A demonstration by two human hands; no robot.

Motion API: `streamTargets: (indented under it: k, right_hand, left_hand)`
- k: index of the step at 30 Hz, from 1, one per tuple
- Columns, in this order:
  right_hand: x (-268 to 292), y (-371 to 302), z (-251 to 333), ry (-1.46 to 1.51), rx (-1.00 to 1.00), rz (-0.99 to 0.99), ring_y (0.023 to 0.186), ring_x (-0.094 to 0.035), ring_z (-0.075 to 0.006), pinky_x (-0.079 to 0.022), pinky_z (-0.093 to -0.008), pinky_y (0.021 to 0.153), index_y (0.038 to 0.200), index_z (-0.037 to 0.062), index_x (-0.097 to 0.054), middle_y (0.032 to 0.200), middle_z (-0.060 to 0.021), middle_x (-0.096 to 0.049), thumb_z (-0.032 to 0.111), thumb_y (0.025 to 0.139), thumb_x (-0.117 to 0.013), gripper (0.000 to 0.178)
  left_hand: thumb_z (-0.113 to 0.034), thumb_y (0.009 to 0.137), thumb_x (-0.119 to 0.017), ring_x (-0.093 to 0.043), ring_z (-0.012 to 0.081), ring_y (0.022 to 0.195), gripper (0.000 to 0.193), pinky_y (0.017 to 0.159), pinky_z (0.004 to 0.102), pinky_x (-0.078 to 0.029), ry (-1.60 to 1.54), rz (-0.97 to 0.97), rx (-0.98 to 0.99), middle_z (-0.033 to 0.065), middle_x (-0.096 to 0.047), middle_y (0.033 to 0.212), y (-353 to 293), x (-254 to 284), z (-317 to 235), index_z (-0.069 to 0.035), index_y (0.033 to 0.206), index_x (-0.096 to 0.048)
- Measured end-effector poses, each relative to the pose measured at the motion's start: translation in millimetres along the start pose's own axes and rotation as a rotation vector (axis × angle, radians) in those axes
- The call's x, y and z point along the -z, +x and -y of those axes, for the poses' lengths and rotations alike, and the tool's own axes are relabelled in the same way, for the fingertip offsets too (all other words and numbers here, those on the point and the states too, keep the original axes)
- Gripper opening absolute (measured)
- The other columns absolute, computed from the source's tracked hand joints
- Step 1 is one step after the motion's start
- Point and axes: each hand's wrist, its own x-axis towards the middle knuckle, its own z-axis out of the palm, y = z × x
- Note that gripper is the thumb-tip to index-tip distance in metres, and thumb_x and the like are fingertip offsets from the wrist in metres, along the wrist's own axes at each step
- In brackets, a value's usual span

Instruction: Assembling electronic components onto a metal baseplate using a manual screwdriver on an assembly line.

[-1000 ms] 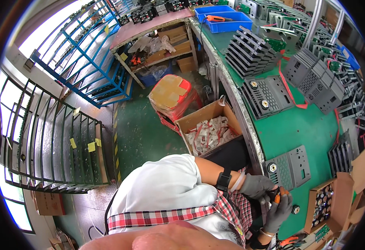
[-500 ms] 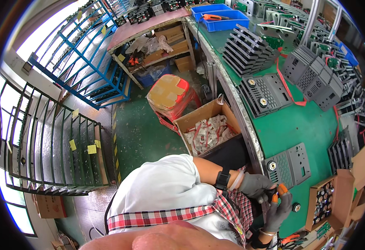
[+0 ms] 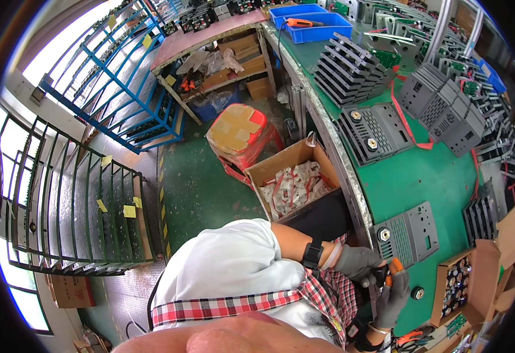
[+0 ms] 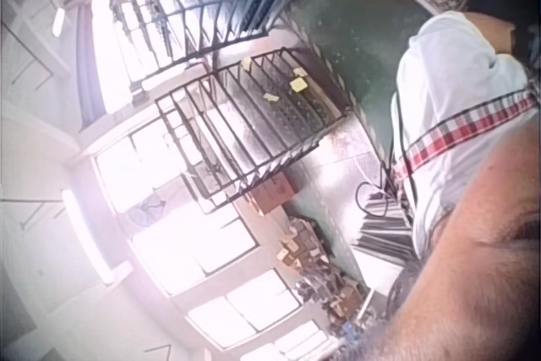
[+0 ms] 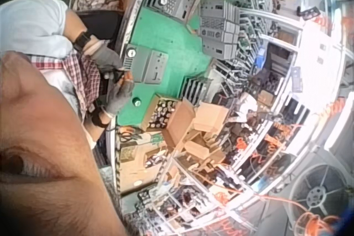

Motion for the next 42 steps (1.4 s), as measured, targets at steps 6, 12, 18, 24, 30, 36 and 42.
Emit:
streamTargets:
  k: [6, 12, 18, 24, 30, 36, 42]
  right_hand:
    - [4.9, 4.2, 11.9, 0.122, -0.145, 0.044, 0.085, -0.055, -0.0321, -0.043, -0.0382, 0.073, 0.103, -0.0013, -0.055, 0.096, -0.0172, -0.055, 0.004, 0.075, -0.05, 0.029]
    - [2.4, 2.8, 10.7, 0.134, -0.156, 0.001, 0.084, -0.055, -0.0308, -0.043, -0.0366, 0.073, 0.102, -0.0031, -0.056, 0.092, -0.0166, -0.057, 0.002, 0.076, -0.046, 0.028]
    - [-2.2, 5.5, 9.6, 0.19, -0.168, -0.103, 0.084, -0.055, -0.0316, -0.043, -0.0369, 0.073, 0.103, -0.0031, -0.054, 0.092, -0.0173, -0.056, 0.004, 0.076, -0.045, 0.03]
    - [-6.8, 2.1, 9.8, 0.135, -0.167, 0.002, 0.084, -0.055, -0.0337, -0.044, -0.0356, 0.076, 0.101, -0.0038, -0.053, 0.095, -0.0181, -0.057, 0.006, 0.073, -0.047, 0.031]
    - [-10.9, 3.8, 5.0, 0.242, -0.285, -0.12, 0.084, -0.056, -0.0242, -0.043, -0.032, 0.075, 0.106, -0.0048, -0.054, 0.097, -0.0142, -0.058, 0.004, 0.078, -0.045, 0.031]
    - [-16.5, 12.1, -52.5, 0.387, -0.421, -0.057, 0.084, -0.055, -0.0161, -0.042, -0.0272, 0.075, 0.106, -0.0044, -0.056, 0.096, -0.0108, -0.061, 0.004, 0.081, -0.04, 0.031]
    - [-36.8, 12.0, -38.2, 0.442, -0.392, 0.013, 0.08, -0.055, -0.0141, -0.043, -0.0267, 0.072, 0.105, -0.0014, -0.057, 0.09, -0.0101, -0.062, 0.005, 0.077, -0.041, 0.033]
  left_hand:
    - [-0.036, 0.088, -0.047, -0.054, 0.0164, 0.056, 0.035, 0.054, 0.0285, -0.046, -0.042, -0.062, 0.047, 0.01, -0.06, 0.077, -2.4, -3.7, -3.7, -0.004, 0.098, -0.055]
    - [-0.036, 0.088, -0.047, -0.055, 0.0168, 0.055, 0.035, 0.051, 0.0275, -0.046, -0.168, -0.057, 0.146, 0.0102, -0.061, 0.076, -5.7, -10.4, -9.9, -0.004, 0.097, -0.056]
    - [-0.036, 0.088, -0.047, -0.055, 0.0164, 0.055, 0.034, 0.052, 0.0273, -0.046, -0.159, -0.039, 0.129, 0.0091, -0.06, 0.077, -5.3, -7.7, -10.6, -0.004, 0.095, -0.056]
    - [-0.036, 0.088, -0.048, -0.055, 0.0161, 0.059, 0.035, 0.055, 0.029, -0.046, -0.196, -0.031, 0.075, 0.0086, -0.06, 0.079, -11.6, -12.4, -15.5, -0.003, 0.097, -0.055]
    - [-0.033, 0.088, -0.047, -0.056, 0.0186, 0.061, 0.034, 0.058, 0.0299, -0.047, -0.335, -0.116, 0.116, 0.0101, -0.059, 0.08, -6.1, -2.7, -6.4, -0.002, 0.101, -0.055]
    - [-0.027, 0.09, -0.045, -0.058, 0.0218, 0.075, 0.032, 0.063, 0.0332, -0.049, -0.083, -0.018, 0.344, 0.0174, -0.059, 0.089, -11.5, 23.2, 16.9, 0.001, 0.101, -0.055]
    - [-0.024, 0.091, -0.041, -0.052, 0.0188, 0.067, 0.028, 0.058, 0.0293, -0.046, -0.137, -0.135, 0.289, 0.0149, -0.059, 0.093, 1.1, 51.4, 33.8, -0.001, 0.101, -0.053]
